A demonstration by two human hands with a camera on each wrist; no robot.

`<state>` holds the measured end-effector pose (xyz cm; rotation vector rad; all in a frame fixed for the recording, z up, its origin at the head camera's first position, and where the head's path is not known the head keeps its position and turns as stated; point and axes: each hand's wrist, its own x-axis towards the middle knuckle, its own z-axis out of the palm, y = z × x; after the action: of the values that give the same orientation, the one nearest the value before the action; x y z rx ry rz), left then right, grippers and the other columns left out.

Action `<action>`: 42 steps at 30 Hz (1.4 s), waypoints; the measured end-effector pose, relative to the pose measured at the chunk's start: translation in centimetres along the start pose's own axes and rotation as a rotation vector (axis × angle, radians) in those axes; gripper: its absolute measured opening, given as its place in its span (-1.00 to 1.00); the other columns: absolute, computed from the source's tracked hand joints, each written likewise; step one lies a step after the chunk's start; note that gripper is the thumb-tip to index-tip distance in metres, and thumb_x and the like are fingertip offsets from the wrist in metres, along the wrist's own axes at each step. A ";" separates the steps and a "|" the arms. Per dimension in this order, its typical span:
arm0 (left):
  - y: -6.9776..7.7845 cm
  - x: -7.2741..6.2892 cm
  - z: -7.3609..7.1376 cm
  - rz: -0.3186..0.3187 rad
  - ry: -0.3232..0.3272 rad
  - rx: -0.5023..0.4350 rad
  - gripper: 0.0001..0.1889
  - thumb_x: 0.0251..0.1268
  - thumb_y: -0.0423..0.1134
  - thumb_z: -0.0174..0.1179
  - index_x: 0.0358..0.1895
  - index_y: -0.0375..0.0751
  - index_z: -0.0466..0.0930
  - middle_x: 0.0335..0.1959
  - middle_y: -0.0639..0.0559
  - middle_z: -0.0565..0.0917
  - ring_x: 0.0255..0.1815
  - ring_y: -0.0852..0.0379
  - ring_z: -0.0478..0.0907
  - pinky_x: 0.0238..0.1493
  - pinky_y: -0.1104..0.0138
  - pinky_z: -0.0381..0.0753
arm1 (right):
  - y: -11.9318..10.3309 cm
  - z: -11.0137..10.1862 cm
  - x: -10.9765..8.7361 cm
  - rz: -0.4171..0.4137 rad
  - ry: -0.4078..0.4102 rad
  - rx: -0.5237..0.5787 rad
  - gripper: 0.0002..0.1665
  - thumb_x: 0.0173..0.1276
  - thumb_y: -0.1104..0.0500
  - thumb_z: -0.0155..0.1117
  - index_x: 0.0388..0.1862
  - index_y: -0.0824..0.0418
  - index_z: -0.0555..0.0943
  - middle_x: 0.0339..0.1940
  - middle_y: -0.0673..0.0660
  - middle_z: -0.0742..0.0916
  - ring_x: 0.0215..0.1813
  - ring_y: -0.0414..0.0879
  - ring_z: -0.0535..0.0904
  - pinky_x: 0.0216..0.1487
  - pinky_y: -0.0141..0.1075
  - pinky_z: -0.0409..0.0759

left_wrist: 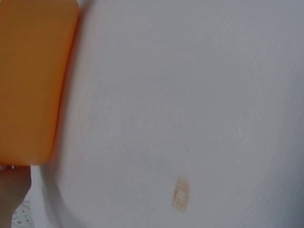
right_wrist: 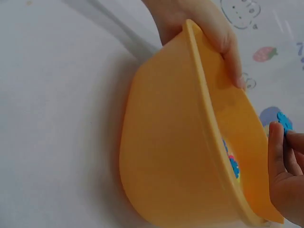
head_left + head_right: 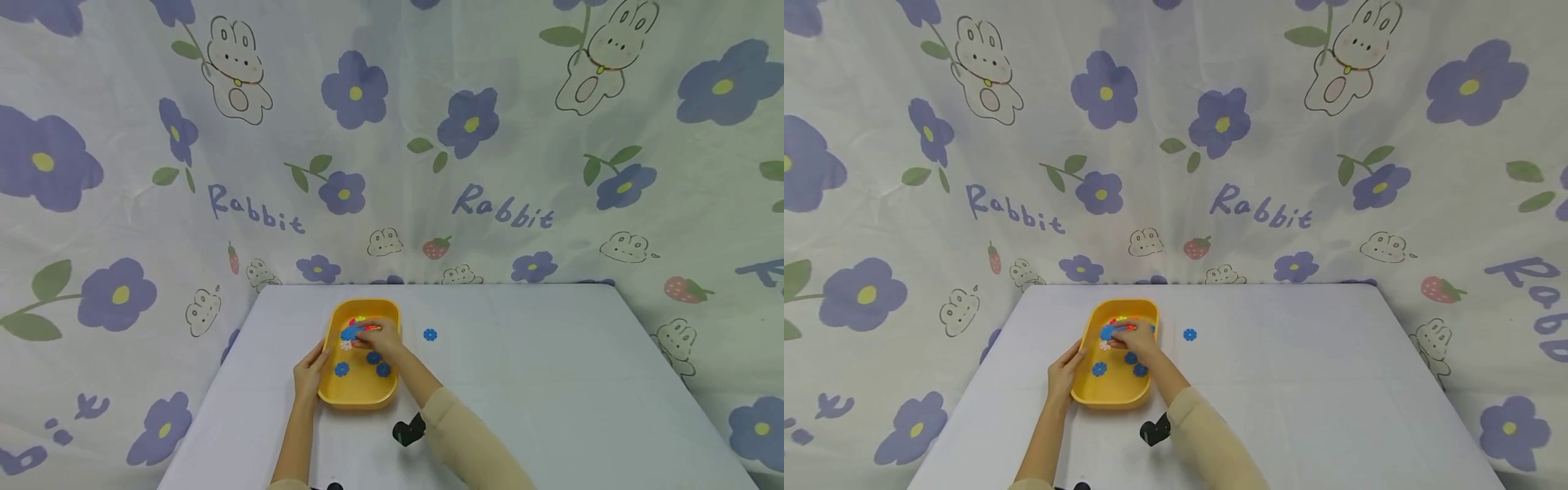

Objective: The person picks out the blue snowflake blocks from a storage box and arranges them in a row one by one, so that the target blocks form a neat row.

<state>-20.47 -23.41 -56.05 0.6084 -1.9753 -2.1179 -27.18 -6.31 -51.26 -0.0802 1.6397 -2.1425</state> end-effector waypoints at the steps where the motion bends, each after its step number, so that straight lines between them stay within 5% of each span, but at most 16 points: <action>1: 0.0 0.0 0.0 -0.002 -0.002 0.000 -0.49 0.29 -0.19 0.20 0.27 -0.30 0.39 0.32 -0.21 0.37 0.37 -0.08 0.25 0.27 0.31 0.36 | -0.3 -0.3 -0.1 -0.007 0.002 -0.002 -0.62 0.27 0.45 0.18 0.08 0.53 0.49 -0.28 0.44 0.71 -0.30 0.05 0.73 0.00 -0.04 0.59; 5: 0.0 0.0 0.0 -0.007 0.000 -0.001 -0.48 0.29 -0.18 0.20 0.28 -0.29 0.38 0.33 -0.20 0.36 0.38 -0.08 0.23 0.31 0.26 0.32 | -0.9 -1.6 -0.3 -0.022 0.030 -0.039 -0.67 0.28 0.40 0.21 0.02 0.48 0.56 -0.25 0.42 0.71 -0.29 0.05 0.73 0.00 -0.03 0.59; 12: -0.1 0.1 -0.2 -0.012 -0.001 -0.002 -0.48 0.30 -0.17 0.20 0.29 -0.26 0.39 0.33 -0.17 0.36 0.37 -0.03 0.25 0.18 0.47 0.41 | -1.3 -3.9 -0.7 -0.045 0.068 -0.043 -0.65 0.29 0.36 0.23 0.03 0.51 0.55 -0.24 0.39 0.72 -0.31 -0.04 0.73 -0.16 -0.27 0.68; 20: 0.1 0.0 -0.3 -0.005 -0.024 -0.010 -0.46 0.29 -0.15 0.20 0.30 -0.26 0.36 0.35 -0.17 0.34 0.37 -0.01 0.26 0.10 0.58 0.44 | -2.4 -6.8 -1.6 -0.120 0.127 -0.014 -0.70 0.24 0.46 0.21 -0.03 0.56 0.56 -0.35 0.30 0.73 -0.38 -0.07 0.72 -0.22 -0.27 0.70; 31: 0.1 -0.1 -0.2 -0.013 -0.013 -0.013 -0.49 0.33 -0.21 0.16 0.30 -0.28 0.36 0.35 -0.17 0.34 0.39 0.00 0.23 0.25 0.42 0.36 | -2.8 -12.8 -2.3 -0.152 0.240 -0.097 -0.69 0.24 0.42 0.24 -0.06 0.59 0.54 -0.37 0.21 0.73 -0.42 -0.16 0.69 -0.26 -0.34 0.71; 42: 0.1 -0.1 -0.1 -0.017 -0.011 -0.017 -0.48 0.32 -0.19 0.17 0.30 -0.29 0.36 0.35 -0.19 0.34 0.40 -0.05 0.21 0.34 0.24 0.27 | -1.6 -17.4 -3.3 -0.089 0.329 -0.115 -0.63 0.23 0.49 0.20 0.01 0.64 0.48 -0.21 0.36 0.69 -0.32 -0.09 0.70 -0.17 -0.32 0.69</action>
<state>-20.37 -23.54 -55.90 0.6143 -1.9630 -2.1499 -29.95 11.00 -54.24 0.1771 1.9767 -2.2174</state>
